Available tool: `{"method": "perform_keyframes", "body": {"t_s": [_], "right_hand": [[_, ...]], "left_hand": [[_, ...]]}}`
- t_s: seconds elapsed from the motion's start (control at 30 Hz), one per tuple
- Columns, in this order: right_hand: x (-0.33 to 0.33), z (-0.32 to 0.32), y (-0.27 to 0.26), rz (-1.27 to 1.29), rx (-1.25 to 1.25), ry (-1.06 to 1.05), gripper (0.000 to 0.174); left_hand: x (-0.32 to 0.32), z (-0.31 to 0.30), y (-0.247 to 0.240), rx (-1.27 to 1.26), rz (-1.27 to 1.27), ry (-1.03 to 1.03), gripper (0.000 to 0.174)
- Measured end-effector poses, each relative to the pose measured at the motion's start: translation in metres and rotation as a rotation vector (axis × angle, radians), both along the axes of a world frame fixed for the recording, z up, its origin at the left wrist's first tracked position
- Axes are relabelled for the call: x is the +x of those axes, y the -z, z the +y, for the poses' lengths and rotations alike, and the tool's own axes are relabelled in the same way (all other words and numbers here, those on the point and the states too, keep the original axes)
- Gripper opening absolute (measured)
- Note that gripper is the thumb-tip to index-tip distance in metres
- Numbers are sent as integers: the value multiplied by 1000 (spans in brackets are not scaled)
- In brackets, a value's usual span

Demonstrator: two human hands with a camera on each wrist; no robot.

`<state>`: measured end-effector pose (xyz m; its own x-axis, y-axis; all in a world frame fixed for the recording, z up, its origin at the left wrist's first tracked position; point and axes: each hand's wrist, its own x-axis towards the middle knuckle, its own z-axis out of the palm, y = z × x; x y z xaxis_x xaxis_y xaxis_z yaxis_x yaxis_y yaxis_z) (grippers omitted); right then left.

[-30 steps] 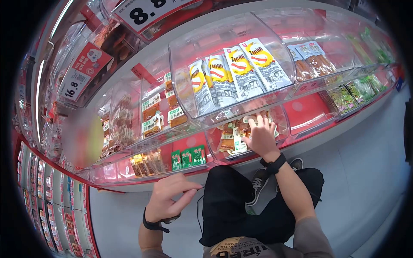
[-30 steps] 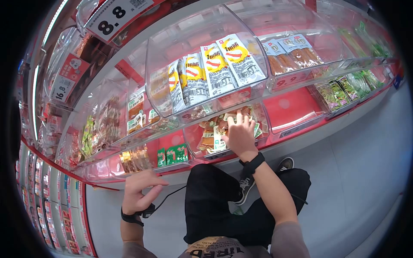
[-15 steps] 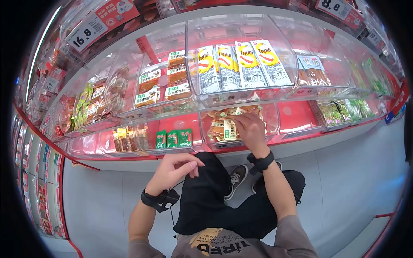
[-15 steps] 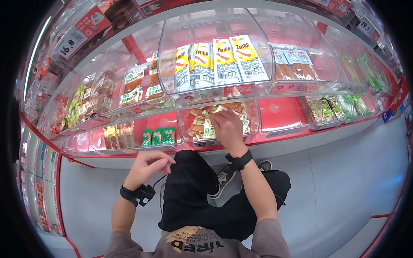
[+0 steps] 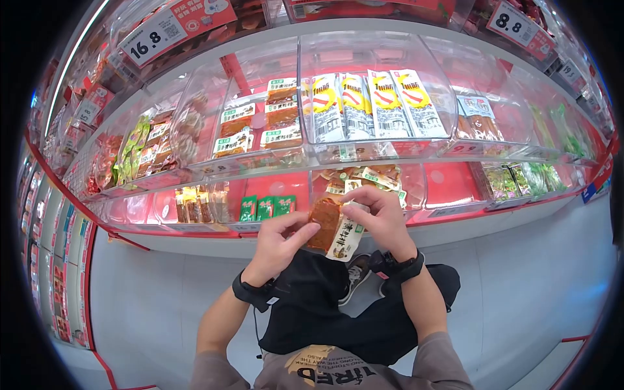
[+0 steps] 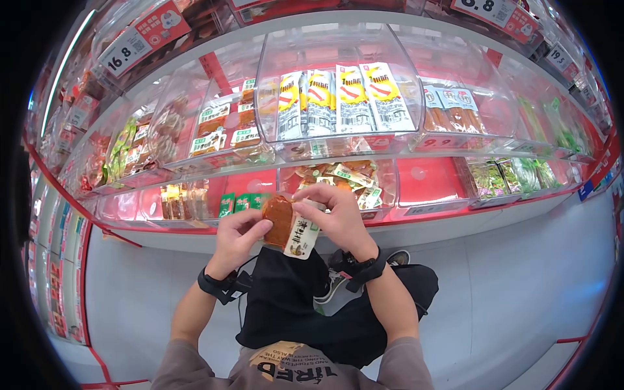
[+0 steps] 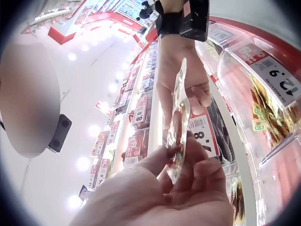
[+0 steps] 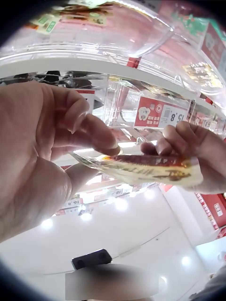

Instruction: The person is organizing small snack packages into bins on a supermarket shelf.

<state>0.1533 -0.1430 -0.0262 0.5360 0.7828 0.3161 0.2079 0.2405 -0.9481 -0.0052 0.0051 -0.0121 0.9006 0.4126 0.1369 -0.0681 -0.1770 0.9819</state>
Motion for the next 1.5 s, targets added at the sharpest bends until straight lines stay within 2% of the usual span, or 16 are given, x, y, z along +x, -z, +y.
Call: {"method": "perform_keyframes", "body": {"t_s": [0.1,0.23,0.37,0.57,0.67,0.77,0.87,0.97,1.07,1.17,1.5], "right_hand": [[-7,1,-10,369,33,-160,23],[-8,6,5,183,-56,-211,21],[-9,6,4,179,-49,-198,18],[-5,4,8,164,-35,-212,13],[-5,4,8,164,-39,-233,10],[-5,3,9,181,-28,-252,10],[-2,3,13,187,8,-281,11],[1,5,16,167,15,-296,15],[2,5,17,99,-30,-268,15],[3,5,14,74,-65,-278,15],[0,3,9,134,-128,-327,19]], "left_hand": [[0,-3,3,-43,-91,-130,16],[-2,-2,7,-35,-72,-141,19],[-4,0,12,-13,-135,-100,22],[-5,4,5,166,-169,26,27],[-5,4,9,75,-160,43,27],[-6,4,16,-125,-142,65,26],[-9,10,21,-170,-81,156,25],[-7,7,15,-153,-49,118,22],[-6,6,3,363,-147,77,18],[-10,6,0,470,-113,70,17],[-14,7,11,172,-42,158,22]]}}
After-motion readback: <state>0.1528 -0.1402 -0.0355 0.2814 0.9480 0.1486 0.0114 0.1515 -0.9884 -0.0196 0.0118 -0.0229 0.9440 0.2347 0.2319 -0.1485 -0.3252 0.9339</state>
